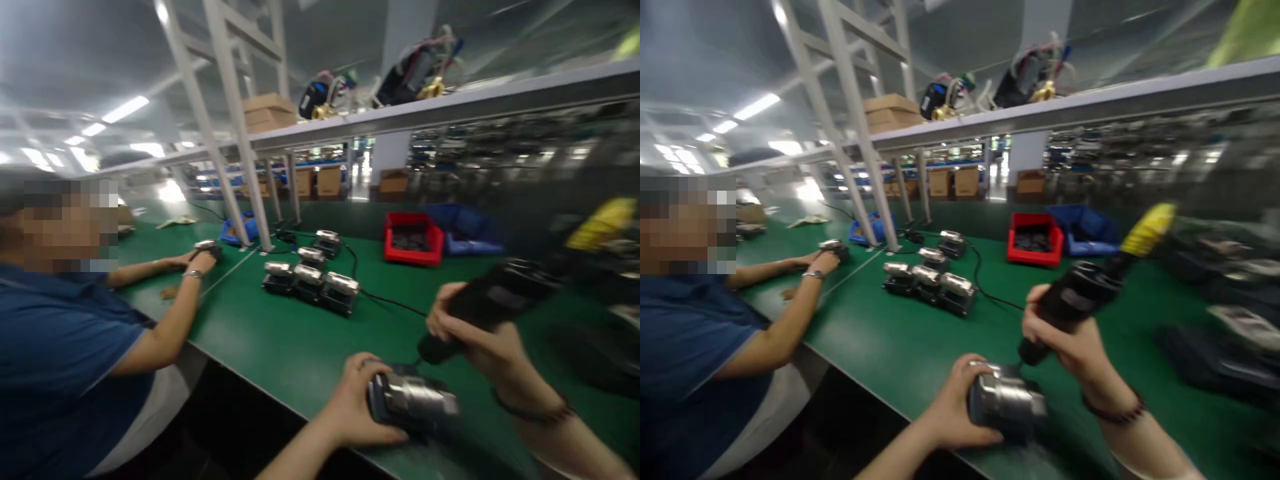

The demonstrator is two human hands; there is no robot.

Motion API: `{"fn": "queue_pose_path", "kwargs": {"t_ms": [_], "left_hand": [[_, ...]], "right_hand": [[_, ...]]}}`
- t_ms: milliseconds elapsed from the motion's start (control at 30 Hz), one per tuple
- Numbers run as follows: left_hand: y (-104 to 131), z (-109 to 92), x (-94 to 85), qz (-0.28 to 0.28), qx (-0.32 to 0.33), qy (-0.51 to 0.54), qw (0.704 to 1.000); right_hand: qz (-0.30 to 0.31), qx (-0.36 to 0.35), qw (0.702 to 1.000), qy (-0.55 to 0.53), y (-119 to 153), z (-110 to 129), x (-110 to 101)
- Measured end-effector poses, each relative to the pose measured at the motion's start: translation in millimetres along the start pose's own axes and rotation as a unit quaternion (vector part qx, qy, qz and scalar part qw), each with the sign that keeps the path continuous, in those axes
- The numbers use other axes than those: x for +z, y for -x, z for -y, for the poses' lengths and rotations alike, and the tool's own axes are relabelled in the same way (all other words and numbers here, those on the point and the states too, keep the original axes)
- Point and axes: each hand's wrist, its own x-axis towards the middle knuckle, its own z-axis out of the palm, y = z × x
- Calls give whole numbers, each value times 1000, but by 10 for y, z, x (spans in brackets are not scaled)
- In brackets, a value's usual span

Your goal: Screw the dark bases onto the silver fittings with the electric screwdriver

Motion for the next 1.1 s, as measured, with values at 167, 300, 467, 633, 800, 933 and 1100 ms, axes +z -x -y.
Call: {"fn": "queue_pose_path", "kwargs": {"t_ms": [167,300,467,633,800,933,1100], "left_hand": [[-19,74,-73,24,18,-23,999],[33,56,-101,24,13,-40,999],[73,93,-82,16,40,-67,997],[70,103,-98,10,71,-95,993],[92,124,-40,-11,83,-121,989],[122,222,63,-47,83,-120,988],[64,489,79,-67,147,-153,975]], "right_hand": [[-15,45,999,-4,131,42,-187],[-4,64,998,-30,80,23,-116],[3,79,996,-45,61,66,-142],[17,83,995,-61,70,24,-150],[80,85,991,-64,61,95,-140],[-8,106,993,-44,-230,159,-311],[-91,288,916,262,-608,-346,-499]]}}
